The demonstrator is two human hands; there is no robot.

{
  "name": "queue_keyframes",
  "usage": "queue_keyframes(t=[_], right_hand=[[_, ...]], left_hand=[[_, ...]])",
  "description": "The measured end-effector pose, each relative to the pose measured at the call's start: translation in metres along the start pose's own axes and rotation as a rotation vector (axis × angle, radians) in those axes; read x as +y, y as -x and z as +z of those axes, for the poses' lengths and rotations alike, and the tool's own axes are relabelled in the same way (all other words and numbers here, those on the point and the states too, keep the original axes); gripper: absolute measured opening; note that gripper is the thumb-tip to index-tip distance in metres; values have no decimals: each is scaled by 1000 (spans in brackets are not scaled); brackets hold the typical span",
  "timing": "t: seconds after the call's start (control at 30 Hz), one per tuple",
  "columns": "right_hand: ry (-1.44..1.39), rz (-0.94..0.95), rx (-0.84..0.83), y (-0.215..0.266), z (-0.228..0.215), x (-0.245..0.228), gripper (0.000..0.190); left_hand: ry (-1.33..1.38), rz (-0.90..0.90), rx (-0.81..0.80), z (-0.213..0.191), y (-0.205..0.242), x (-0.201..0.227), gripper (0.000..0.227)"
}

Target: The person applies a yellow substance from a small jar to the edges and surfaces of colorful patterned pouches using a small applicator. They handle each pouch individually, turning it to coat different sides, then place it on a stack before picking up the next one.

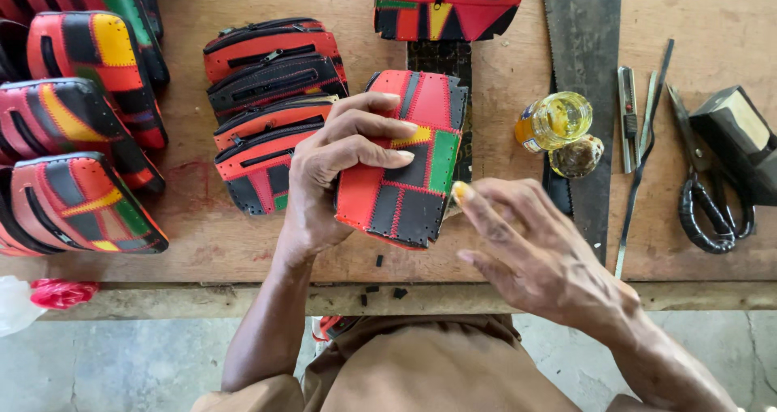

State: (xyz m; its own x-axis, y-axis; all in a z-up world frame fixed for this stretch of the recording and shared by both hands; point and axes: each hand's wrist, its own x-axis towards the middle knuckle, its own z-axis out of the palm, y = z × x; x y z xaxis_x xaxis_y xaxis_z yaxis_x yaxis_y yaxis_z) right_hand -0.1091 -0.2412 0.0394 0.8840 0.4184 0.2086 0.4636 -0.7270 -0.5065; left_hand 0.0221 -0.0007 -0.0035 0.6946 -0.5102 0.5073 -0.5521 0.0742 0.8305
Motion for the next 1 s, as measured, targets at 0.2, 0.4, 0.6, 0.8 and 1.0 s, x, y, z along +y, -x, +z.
queue_keyframes(t=[0.2, 0.4, 0.6, 0.8, 1.0], right_hand=[[-97, -41, -72, 3, 13, 4, 74], [31, -65, 77, 14, -2, -5, 54], [537, 225, 32, 14, -65, 44, 62], [553, 334, -179, 4, -67, 81, 59], [490, 469, -393, -31, -54, 99, 58]], left_hand=[[-13, 13, 12, -2, 0, 0, 40], [-22, 33, 12, -3, 3, -11, 36], [939, -588, 550, 15, 23, -16, 37], [1546, -681, 483, 21, 39, -23, 47], [1317, -701, 363, 37, 49, -24, 33]])
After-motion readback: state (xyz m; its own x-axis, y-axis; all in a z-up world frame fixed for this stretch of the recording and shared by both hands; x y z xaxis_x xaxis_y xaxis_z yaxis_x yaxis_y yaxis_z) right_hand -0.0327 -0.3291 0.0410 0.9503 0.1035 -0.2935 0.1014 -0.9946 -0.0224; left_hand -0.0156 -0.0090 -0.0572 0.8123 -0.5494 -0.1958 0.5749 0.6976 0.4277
